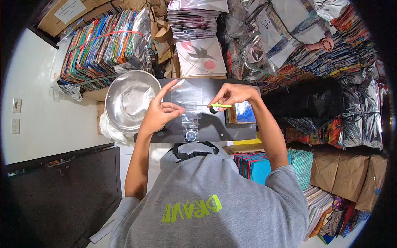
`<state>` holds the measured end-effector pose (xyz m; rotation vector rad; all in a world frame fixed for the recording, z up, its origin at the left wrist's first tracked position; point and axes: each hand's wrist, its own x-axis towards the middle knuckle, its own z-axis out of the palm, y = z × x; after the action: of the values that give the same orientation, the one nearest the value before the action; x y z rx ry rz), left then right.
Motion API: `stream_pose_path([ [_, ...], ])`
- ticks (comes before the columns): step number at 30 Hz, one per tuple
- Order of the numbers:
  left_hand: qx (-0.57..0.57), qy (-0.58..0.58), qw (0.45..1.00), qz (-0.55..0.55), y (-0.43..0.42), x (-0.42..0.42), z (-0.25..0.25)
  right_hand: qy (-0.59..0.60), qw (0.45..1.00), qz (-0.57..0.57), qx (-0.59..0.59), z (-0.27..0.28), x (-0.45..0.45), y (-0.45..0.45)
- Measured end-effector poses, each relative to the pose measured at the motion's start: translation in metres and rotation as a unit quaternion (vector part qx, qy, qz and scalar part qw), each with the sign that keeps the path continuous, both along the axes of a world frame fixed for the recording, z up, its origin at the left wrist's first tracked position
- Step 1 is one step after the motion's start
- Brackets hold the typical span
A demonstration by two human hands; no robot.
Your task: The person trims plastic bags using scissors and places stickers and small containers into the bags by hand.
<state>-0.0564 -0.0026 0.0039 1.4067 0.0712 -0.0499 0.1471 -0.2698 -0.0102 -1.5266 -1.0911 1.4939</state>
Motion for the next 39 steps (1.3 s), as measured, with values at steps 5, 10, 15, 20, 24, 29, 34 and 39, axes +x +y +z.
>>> stream_pose_path([
  [5, 0.002, 0.01, 1.0, 0.0, -0.002, -0.001, 0.002, 0.002, 1.0, 0.001, -0.023, 0.008, -0.001, 0.001],
  [10, -0.001, -0.002, 1.0, -0.004, -0.001, -0.001, 0.0, 0.014, 1.0, 0.024, -0.004, 0.012, 0.003, 0.007],
  [15, -0.005, -0.009, 1.0, -0.003, -0.001, -0.002, 0.0, 0.008, 1.0, 0.023, 0.011, 0.003, 0.004, 0.011],
  [20, 0.001, -0.006, 1.0, 0.001, 0.0, -0.004, 0.001, -0.021, 1.0, 0.021, 0.001, 0.007, 0.001, 0.014],
  [24, 0.002, -0.003, 1.0, 0.0, -0.001, -0.005, 0.002, 0.0, 0.999, 0.037, 0.009, 0.008, 0.002, 0.018],
  [29, -0.009, -0.008, 1.0, 0.004, -0.001, -0.005, -0.001, 0.029, 0.999, 0.033, 0.017, -0.002, 0.0, 0.025],
  [34, 0.009, -0.014, 1.0, 0.006, 0.0, -0.005, 0.0, -0.003, 0.999, 0.036, 0.003, 0.001, 0.001, 0.026],
  [39, 0.009, -0.022, 1.0, 0.005, 0.0, -0.006, -0.002, -0.001, 0.999, 0.042, 0.022, 0.001, 0.001, 0.031],
])
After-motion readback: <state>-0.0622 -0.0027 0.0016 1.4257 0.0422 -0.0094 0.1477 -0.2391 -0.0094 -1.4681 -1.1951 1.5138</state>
